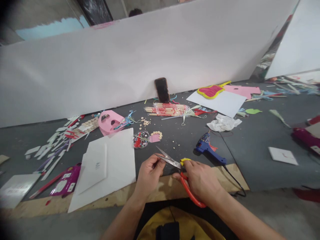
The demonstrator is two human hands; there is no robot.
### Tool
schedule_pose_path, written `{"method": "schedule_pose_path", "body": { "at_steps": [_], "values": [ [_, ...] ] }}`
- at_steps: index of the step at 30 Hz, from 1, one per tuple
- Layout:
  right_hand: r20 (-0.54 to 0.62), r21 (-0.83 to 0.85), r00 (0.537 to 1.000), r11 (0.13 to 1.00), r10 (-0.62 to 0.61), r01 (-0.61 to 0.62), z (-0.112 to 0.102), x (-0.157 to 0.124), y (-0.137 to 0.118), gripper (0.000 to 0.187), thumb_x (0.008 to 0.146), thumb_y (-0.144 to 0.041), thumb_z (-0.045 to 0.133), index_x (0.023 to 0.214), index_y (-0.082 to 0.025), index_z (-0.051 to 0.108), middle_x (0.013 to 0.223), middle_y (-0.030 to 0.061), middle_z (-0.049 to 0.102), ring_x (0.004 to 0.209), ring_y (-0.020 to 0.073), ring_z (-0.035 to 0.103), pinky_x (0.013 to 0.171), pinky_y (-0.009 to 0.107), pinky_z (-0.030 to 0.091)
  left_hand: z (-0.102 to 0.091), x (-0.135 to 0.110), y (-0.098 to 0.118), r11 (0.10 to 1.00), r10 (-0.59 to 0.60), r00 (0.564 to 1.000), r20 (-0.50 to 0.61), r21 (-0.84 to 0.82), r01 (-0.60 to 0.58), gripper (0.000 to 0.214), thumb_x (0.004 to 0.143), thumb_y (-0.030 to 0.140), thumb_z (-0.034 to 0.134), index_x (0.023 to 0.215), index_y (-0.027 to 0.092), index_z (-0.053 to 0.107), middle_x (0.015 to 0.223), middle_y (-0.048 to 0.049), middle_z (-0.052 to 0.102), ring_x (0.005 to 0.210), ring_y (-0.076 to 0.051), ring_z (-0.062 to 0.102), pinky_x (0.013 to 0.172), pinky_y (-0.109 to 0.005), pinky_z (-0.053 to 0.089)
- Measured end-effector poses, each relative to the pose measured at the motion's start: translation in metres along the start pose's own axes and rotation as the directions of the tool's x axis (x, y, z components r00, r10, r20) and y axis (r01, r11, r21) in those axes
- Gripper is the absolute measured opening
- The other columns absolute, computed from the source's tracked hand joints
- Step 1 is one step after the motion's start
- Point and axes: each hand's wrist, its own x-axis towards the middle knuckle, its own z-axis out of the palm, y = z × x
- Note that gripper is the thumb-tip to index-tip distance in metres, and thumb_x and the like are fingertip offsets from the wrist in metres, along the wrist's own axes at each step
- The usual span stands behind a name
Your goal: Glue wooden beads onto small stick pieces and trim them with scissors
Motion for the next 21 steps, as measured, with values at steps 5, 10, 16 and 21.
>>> {"method": "schedule_pose_path", "body": {
  "at_steps": [5,10,16,21],
  "values": [
    [0.062,0.066,0.997,0.996,0.055,-0.059,-0.003,0.002,0.000,0.037,0.093,-0.049,0.034,0.073,-0.022,0.049,0.065,0.0059,0.067,0.056,0.0199,0.063,0.051,0.028,0.035,0.006,0.000,0.001,0.983,0.156,0.987,-0.048,0.105,-0.150,0.023,0.091,0.030,0.044,0.078,0.018,0.058,0.075,-0.0025,0.056,0.070,-0.014,0.052,0.065,-0.024,0.040],
    [0.213,0.187,0.972,0.973,0.094,-0.136,-0.008,0.005,-0.002,0.033,0.091,-0.045,0.038,0.071,-0.022,0.051,0.065,0.0056,0.068,0.057,0.0189,0.063,0.051,0.026,0.034,0.008,0.002,0.000,0.952,0.270,0.958,-0.092,0.173,-0.252,0.018,0.091,0.024,0.043,0.082,0.019,0.057,0.081,-0.0036,0.057,0.078,-0.016,0.054,0.072,-0.025,0.041],
    [0.333,0.257,0.931,0.936,0.147,-0.239,-0.016,0.008,-0.008,0.037,0.090,-0.046,0.035,0.067,-0.022,0.051,0.065,0.0074,0.067,0.056,0.0192,0.062,0.051,0.027,0.034,0.007,0.004,0.000,0.940,0.290,0.953,-0.089,0.211,-0.266,0.018,0.092,0.023,0.042,0.081,0.019,0.057,0.079,-0.0034,0.056,0.076,-0.016,0.052,0.071,-0.025,0.040],
    [0.346,0.289,0.926,0.922,0.148,-0.256,-0.020,0.010,-0.010,0.043,0.090,-0.050,0.034,0.061,-0.022,0.049,0.059,0.0058,0.064,0.050,0.0164,0.056,0.047,0.025,0.031,0.006,0.005,-0.002,0.942,0.267,0.960,-0.084,0.232,-0.241,0.021,0.092,0.025,0.041,0.081,0.019,0.057,0.077,-0.0033,0.056,0.075,-0.016,0.052,0.069,-0.026,0.040]
  ]
}}
